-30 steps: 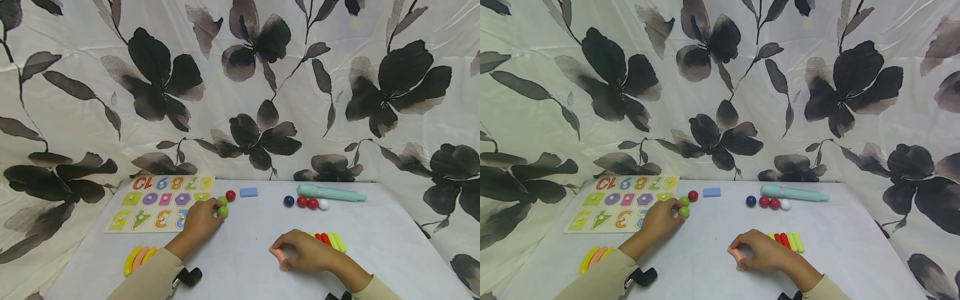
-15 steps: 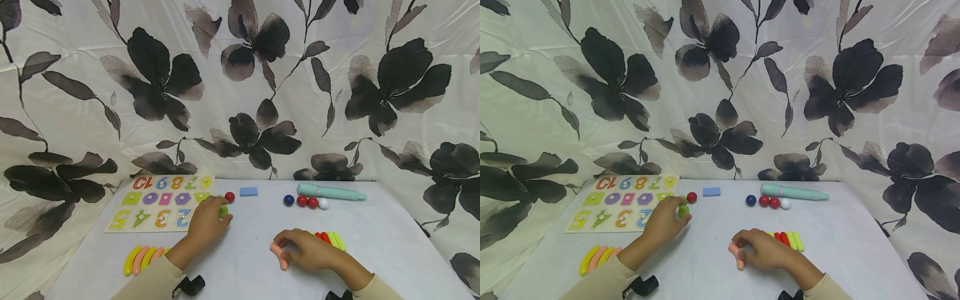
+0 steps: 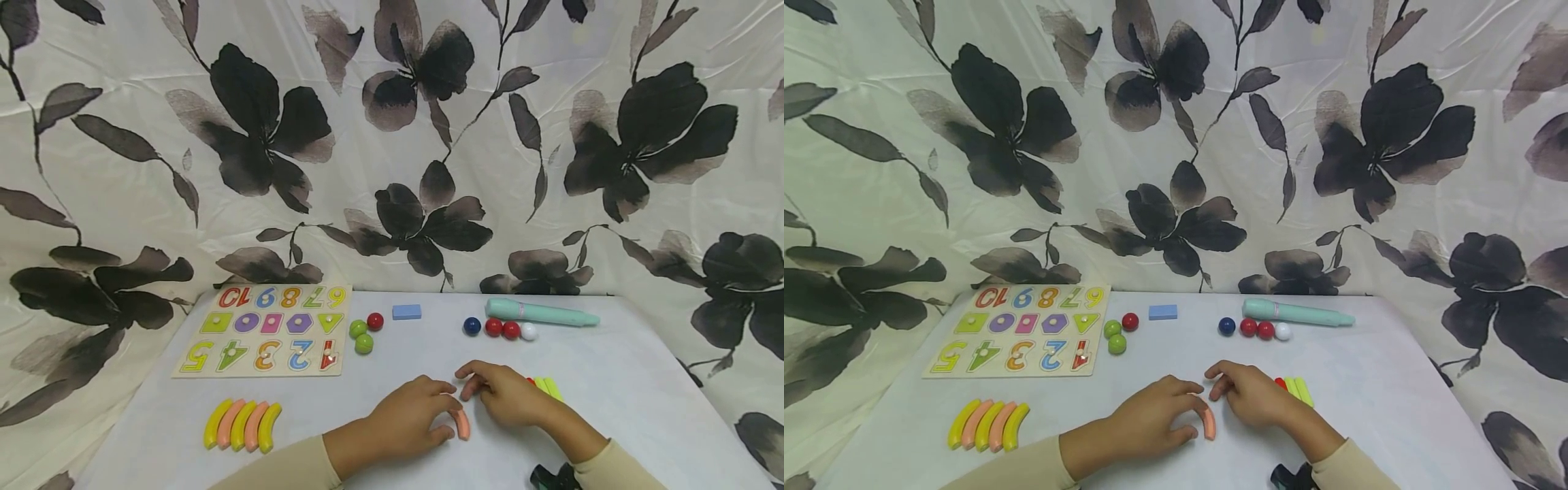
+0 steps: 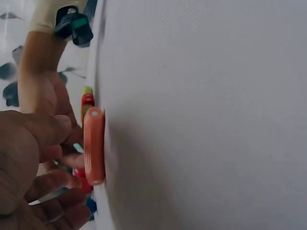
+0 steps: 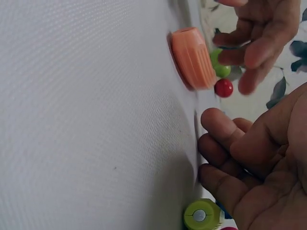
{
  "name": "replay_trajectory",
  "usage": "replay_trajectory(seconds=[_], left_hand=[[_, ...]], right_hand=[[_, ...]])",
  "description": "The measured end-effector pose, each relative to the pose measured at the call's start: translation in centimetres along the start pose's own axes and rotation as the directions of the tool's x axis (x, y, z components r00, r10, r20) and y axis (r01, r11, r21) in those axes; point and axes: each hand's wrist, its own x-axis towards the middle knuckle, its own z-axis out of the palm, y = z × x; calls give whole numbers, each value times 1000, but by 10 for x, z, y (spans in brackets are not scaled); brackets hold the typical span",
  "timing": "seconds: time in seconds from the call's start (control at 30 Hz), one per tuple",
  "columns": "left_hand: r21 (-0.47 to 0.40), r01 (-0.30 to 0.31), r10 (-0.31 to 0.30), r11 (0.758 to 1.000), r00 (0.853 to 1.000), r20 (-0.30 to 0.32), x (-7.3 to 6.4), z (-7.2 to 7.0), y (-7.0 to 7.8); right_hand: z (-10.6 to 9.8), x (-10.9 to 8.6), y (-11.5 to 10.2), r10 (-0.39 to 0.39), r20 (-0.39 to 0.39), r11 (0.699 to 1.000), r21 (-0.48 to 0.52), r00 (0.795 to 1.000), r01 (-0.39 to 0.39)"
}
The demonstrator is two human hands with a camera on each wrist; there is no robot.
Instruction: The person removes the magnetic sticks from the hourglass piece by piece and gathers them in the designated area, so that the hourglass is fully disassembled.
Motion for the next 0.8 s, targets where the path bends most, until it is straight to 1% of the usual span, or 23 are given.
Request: replay_trajectory(seconds=[0.17,0.23,0.27,0.33,0.43,0.63,0.8], left_hand=[[97,-92,89,991,995,32,8,13,2],[118,-115,112,986,993,29,9,15,2],[116,-117,115,986,993,23,9,16,2],[107,-105,105,989,994,6,10,16,2],[76,-68,69,995,998,-6,9,15,2],[40,-12,12,999,1000,15,7,14,1],[18,22,-22,1000,1000,20,0,13,-1]], right_hand=[[1,1,3,-12,0,999,30,1000,12],[2,1,3,-15,0,999,39,1000,15],[2,1,3,-16,-1,999,40,1000,16],[3,1,3,-16,-4,999,39,1000,16],[3,1,2,-15,-6,999,32,1000,15],[3,1,2,-1,-7,1000,27,1000,1],[3,0,3,-10,-16,1000,17,1000,10]])
